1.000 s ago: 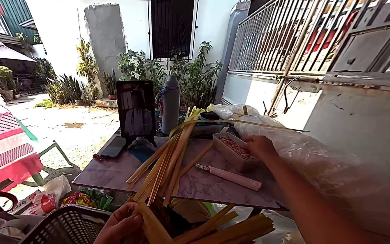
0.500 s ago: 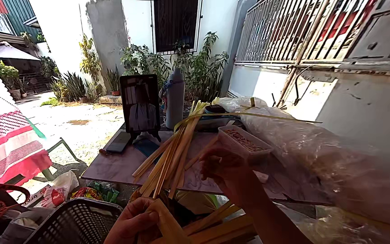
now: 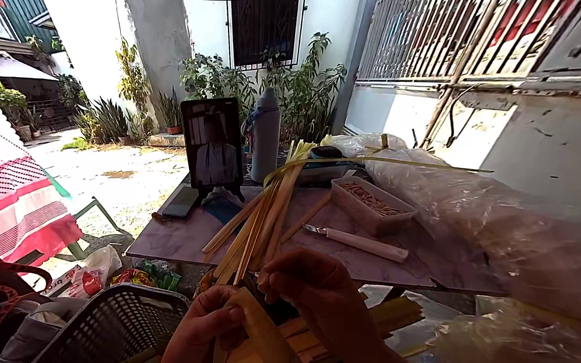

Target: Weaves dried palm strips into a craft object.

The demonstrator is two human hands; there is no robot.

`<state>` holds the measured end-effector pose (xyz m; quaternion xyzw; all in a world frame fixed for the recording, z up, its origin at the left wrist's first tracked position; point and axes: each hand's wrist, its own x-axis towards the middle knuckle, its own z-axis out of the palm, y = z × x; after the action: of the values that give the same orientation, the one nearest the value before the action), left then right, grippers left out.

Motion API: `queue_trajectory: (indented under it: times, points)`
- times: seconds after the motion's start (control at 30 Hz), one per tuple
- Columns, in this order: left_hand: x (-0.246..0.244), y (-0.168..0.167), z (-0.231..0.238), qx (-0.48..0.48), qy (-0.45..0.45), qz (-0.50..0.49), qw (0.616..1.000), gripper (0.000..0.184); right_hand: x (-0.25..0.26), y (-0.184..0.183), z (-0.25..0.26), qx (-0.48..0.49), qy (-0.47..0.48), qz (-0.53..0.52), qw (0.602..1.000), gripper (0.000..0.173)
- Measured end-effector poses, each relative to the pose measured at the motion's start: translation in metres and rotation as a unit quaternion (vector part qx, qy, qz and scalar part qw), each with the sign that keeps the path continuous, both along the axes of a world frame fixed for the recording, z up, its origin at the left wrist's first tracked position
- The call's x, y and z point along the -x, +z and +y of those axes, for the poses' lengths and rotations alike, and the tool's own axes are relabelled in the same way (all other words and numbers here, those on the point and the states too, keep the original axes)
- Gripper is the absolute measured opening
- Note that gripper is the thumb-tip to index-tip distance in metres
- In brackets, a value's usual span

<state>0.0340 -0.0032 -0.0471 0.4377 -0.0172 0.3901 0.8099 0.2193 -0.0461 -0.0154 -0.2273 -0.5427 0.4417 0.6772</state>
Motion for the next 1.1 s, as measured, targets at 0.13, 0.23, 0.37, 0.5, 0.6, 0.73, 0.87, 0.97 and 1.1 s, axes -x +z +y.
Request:
queue_trajectory:
  times: [0.13, 0.23, 0.37, 0.5, 0.6, 0.73, 0.87, 0.97, 1.1]
  points:
    - [-0.001, -0.001, -0.001, -0.004, 0.002, -0.008, 1.0, 0.014, 0.009, -0.014, 0.005, -0.057, -0.015, -0.015, 0.998, 0.008]
    - [-0.001, -0.002, -0.001, -0.004, 0.004, -0.01, 1.0, 0.013, 0.013, -0.024, 0.011, -0.079, -0.057, -0.045, 0.994, 0.006]
    - [-0.003, -0.003, -0.002, -0.007, 0.002, -0.014, 1.0, 0.014, 0.018, -0.028, 0.012, -0.089, -0.054, -0.034, 0.994, 0.007]
    - [-0.004, -0.003, -0.001, -0.006, 0.003, -0.015, 1.0, 0.013, 0.018, -0.031, 0.014, -0.118, -0.071, -0.043, 0.99, 0.01]
    - [-0.003, -0.004, -0.002, -0.008, 0.006, -0.014, 1.0, 0.014, 0.018, -0.031, 0.014, -0.124, -0.086, -0.055, 0.987, 0.011]
    - [-0.006, -0.004, -0.003, -0.01, 0.016, -0.012, 1.0, 0.013, 0.021, -0.034, 0.014, -0.142, -0.107, -0.066, 0.982, 0.012]
    - [-0.008, -0.006, -0.004, -0.017, 0.033, 0.0, 0.999, 0.014, 0.024, -0.038, 0.014, -0.155, -0.103, -0.057, 0.981, 0.011]
    - [-0.011, -0.005, -0.007, -0.002, 0.067, 0.032, 0.997, 0.013, 0.022, -0.041, 0.015, -0.16, -0.114, -0.07, 0.978, 0.011]
    - [-0.013, -0.003, -0.008, 0.021, 0.122, 0.092, 0.988, 0.01, 0.016, -0.04, 0.015, -0.141, -0.112, -0.099, 0.979, 0.006]
